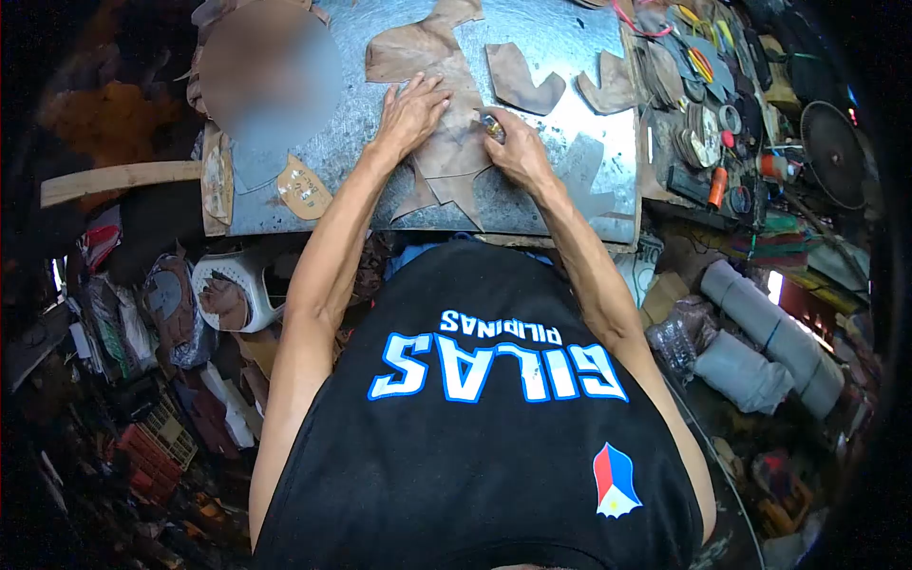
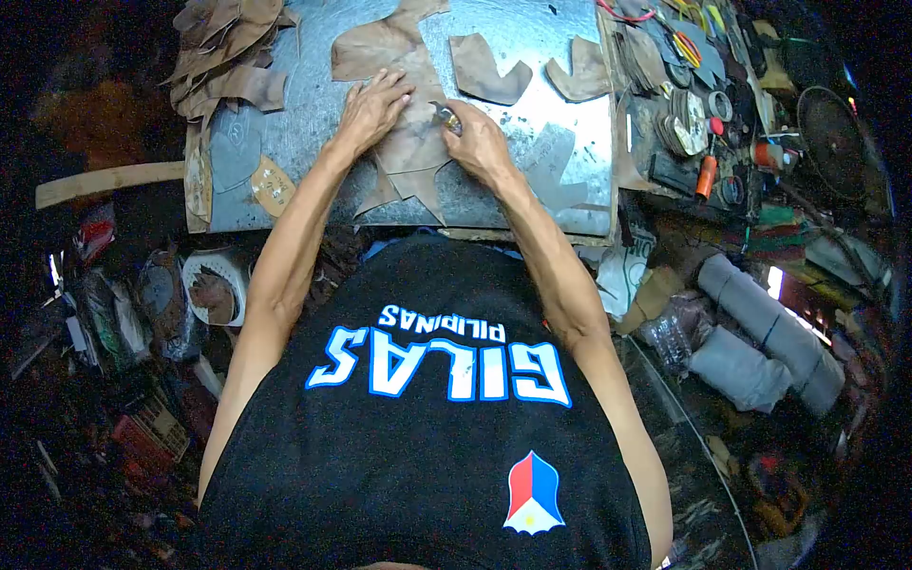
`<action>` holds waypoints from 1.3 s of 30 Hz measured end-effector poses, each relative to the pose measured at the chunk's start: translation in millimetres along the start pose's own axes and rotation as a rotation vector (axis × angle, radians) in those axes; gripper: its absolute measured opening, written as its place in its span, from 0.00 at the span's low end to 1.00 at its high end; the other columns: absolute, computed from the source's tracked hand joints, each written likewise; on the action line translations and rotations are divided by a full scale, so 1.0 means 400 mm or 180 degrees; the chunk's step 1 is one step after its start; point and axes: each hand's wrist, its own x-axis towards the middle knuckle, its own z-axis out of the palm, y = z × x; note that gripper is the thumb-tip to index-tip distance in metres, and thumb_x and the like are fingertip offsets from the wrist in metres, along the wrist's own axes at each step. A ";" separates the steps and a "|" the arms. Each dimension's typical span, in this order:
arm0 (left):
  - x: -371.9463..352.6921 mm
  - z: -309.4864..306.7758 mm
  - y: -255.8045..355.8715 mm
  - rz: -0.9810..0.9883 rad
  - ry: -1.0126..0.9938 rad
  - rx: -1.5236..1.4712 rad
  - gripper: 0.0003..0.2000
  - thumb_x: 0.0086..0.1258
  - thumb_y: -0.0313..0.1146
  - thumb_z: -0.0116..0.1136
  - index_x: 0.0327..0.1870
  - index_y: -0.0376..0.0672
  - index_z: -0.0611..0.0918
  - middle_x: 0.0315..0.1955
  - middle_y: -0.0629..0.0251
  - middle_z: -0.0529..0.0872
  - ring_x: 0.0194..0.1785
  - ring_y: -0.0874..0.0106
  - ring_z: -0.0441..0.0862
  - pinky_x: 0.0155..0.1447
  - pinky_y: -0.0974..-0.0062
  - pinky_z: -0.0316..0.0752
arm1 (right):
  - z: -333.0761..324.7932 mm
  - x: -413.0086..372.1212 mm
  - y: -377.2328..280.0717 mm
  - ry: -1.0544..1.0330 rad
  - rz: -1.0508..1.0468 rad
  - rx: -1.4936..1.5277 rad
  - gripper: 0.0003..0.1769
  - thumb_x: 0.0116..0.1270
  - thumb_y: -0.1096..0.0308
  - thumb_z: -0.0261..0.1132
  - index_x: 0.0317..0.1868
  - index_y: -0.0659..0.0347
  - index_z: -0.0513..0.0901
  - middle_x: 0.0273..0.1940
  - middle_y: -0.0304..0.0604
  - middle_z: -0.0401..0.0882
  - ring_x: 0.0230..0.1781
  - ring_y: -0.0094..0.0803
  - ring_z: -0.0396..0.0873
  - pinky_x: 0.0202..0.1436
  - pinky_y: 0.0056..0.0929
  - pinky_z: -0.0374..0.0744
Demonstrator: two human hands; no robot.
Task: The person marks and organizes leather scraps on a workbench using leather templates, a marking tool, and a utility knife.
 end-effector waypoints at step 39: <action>0.021 0.002 0.150 0.0362 0.0339 0.0266 0.20 0.67 0.43 0.63 0.58 0.47 0.81 0.65 0.57 0.75 0.72 0.53 0.65 0.75 0.48 0.55 | -0.202 0.150 0.206 0.0626 0.1063 -0.0018 0.17 0.59 0.63 0.65 0.43 0.68 0.84 0.29 0.54 0.85 0.31 0.42 0.85 0.39 0.38 0.80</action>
